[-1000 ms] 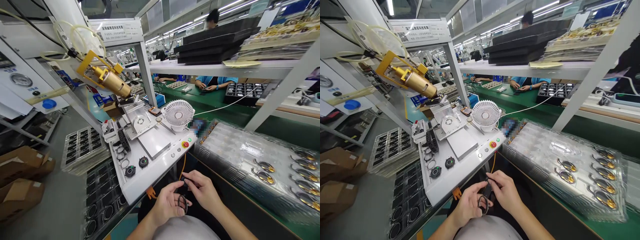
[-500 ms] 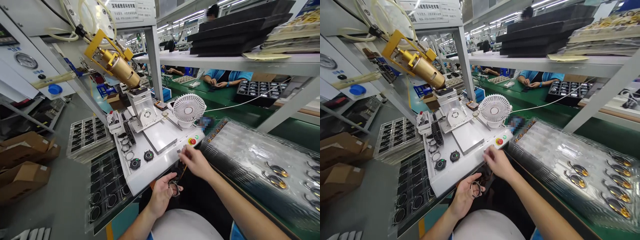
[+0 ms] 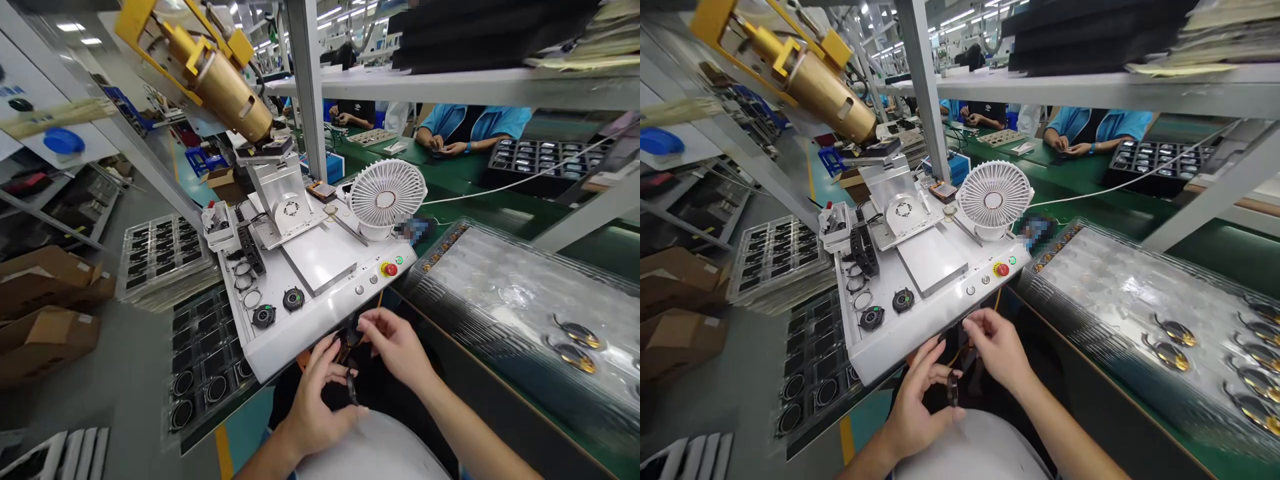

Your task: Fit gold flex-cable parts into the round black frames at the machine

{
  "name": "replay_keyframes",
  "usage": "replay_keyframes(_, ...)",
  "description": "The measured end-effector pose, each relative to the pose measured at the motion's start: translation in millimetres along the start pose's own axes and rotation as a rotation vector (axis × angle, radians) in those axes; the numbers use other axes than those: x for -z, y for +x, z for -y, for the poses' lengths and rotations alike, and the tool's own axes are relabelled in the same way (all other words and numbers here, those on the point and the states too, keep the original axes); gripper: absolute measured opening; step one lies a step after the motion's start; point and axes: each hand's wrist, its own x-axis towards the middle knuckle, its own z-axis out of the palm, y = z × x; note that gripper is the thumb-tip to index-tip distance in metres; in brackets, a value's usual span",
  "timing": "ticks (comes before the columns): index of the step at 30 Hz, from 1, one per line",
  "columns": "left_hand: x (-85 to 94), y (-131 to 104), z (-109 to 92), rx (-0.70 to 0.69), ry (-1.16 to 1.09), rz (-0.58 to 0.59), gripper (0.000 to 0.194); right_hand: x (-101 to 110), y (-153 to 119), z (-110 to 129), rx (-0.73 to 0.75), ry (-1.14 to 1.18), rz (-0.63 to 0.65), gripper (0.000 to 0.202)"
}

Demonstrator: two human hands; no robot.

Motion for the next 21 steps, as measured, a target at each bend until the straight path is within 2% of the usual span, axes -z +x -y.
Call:
replay_keyframes(2,-6.0,6.0,-3.1,-0.069,0.235,0.097,0.103,-5.4,-22.6,-4.5,-0.032,0.049,0.052,0.042)
replay_keyframes(4,-12.1,14.6,-7.2,-0.101,0.421,0.192,0.11,-9.6,-30.3,-2.5,-0.07,0.11,0.024,0.049)
replay_keyframes(7,-18.4,26.1,-11.8,-0.131,0.581,0.273,0.115,-8.9,-24.6,5.9,-0.14,0.219,-0.051,0.053)
replay_keyframes(10,-20.0,30.8,-11.3,-0.176,0.629,0.306,0.114,-4.2,-16.5,11.6,-0.199,0.322,-0.065,0.055)
replay_keyframes(13,-18.7,28.9,-7.4,-0.194,0.575,0.301,0.108,-2.0,-13.6,12.6,-0.264,0.373,-0.053,0.057)
replay_keyframes(15,-17.4,26.4,-5.7,-0.182,0.437,0.244,0.098,-1.7,-13.4,13.3,-0.27,0.389,-0.046,0.053)
replay_keyframes(18,-15.2,24.8,-6.6,-0.099,0.146,0.116,0.082,0.0,-13.8,16.1,-0.233,0.351,-0.021,0.045)
replay_keyframes(21,-13.7,26.3,-8.4,-0.016,-0.001,0.102,0.077,3.1,-15.1,18.5,-0.235,0.26,0.038,0.042)
